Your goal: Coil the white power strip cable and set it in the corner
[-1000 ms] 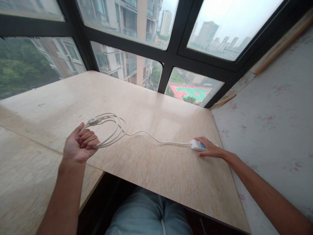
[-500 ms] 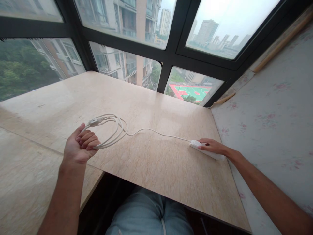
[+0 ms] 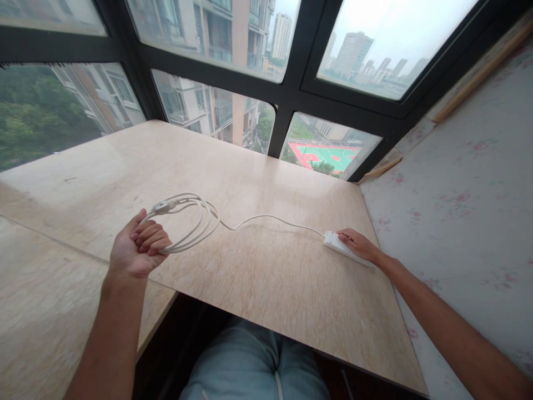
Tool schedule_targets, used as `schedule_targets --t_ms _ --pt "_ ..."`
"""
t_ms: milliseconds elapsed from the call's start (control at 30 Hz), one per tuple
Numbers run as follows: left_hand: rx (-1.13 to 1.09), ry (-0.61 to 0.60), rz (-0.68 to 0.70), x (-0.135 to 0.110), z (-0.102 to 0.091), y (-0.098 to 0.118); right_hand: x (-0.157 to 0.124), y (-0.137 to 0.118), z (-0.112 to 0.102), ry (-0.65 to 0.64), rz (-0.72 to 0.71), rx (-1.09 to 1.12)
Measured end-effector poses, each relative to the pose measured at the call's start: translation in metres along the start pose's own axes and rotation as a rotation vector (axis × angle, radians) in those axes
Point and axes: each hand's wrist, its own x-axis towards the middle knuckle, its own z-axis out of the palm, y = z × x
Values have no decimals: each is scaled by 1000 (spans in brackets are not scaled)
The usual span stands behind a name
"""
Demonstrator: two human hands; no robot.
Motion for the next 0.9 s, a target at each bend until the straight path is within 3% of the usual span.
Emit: schedule_targets --t_ms 267,400,633,900 --pt "-1 -18 13 0 -7 4 -8 5 11 97 -90 21" --pt "-4 -26 18 1 -8 3 -14 3 9 99 -55 -9" --pt "-56 8 44 -2 -6 7 -25 -15 -7 -45 52 236" --pt "-67 38 65 -4 -2 11 -28 -23 -8 -27 -4 130"
